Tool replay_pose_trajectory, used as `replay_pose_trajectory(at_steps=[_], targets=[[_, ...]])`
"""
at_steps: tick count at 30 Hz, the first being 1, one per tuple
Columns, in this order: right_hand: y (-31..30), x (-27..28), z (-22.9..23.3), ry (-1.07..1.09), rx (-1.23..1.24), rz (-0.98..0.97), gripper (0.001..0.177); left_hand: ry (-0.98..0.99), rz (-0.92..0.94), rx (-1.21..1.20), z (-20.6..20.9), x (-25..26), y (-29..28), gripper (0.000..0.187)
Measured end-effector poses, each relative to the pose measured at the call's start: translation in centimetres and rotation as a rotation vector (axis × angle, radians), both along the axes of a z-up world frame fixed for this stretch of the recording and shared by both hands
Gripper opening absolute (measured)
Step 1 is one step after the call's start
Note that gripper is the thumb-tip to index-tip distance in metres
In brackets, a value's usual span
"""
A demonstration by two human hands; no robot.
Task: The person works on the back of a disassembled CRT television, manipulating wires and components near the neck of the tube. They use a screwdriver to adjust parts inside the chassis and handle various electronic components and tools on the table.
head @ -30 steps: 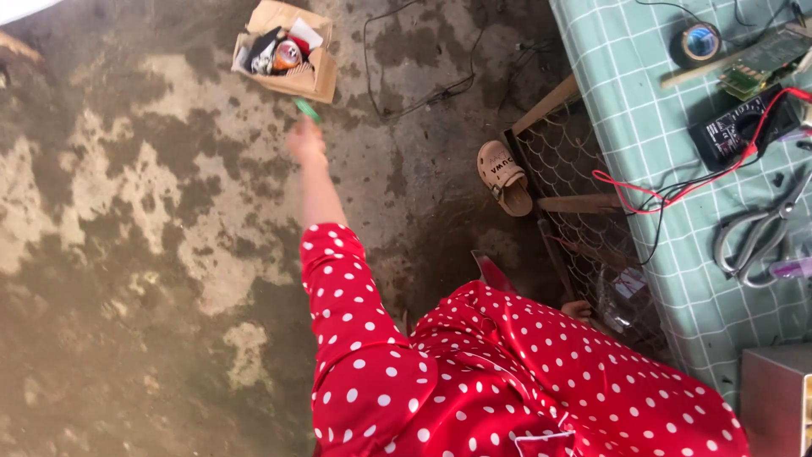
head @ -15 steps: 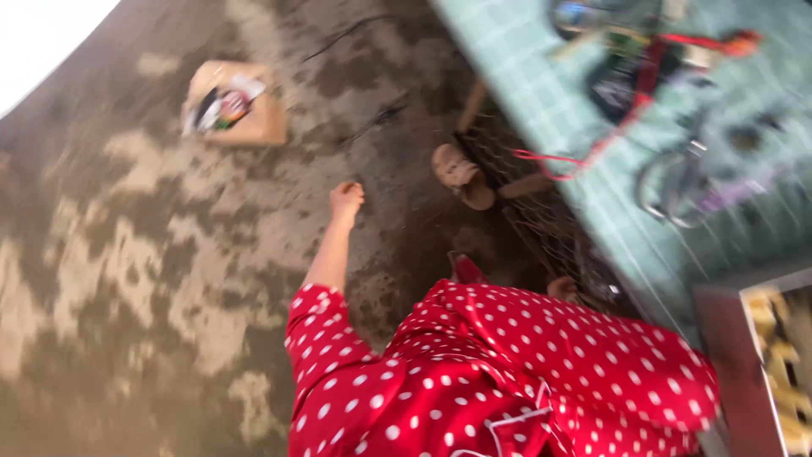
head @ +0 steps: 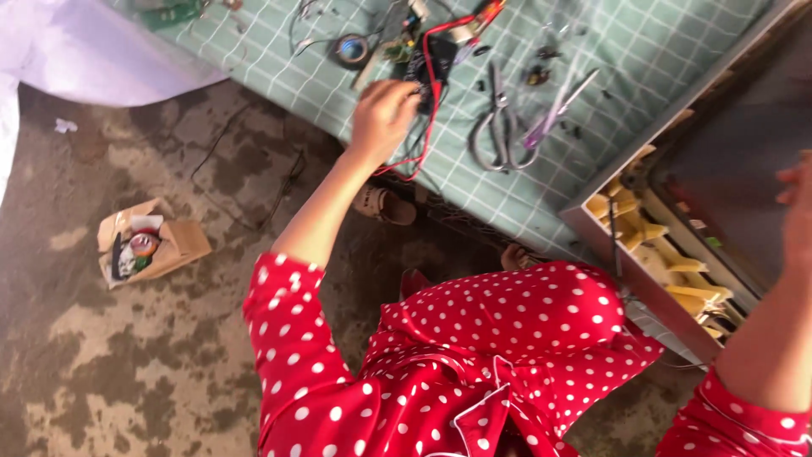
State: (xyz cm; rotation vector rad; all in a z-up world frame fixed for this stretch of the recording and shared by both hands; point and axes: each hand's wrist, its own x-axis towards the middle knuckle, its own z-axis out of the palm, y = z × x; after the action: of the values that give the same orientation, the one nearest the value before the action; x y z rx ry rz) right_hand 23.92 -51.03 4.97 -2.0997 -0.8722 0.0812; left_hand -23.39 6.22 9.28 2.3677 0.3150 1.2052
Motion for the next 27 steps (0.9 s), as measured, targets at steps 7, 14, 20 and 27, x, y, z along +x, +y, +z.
replay_pose_trajectory(at_steps=[7,14,20,27], targets=[[7.0,-11.2,9.8,-0.301,0.162,0.025,0.018,0.404,0.185,0.523,-7.4,16.2,1.4,0.003],[7.9,-13.3,11.6,-0.564,0.117,-0.014,0.011,0.726,0.487,0.544,-13.3,23.5,2.8,0.02],[8.9,-14.6,12.8,-0.644,0.08,0.01,0.011,0.754,0.627,0.474,-14.7,24.8,3.1,0.017],[8.7,-13.8,12.0,-0.731,0.029,-0.022,0.009,0.924,0.267,-0.051,-4.1,20.5,0.5,0.02]])
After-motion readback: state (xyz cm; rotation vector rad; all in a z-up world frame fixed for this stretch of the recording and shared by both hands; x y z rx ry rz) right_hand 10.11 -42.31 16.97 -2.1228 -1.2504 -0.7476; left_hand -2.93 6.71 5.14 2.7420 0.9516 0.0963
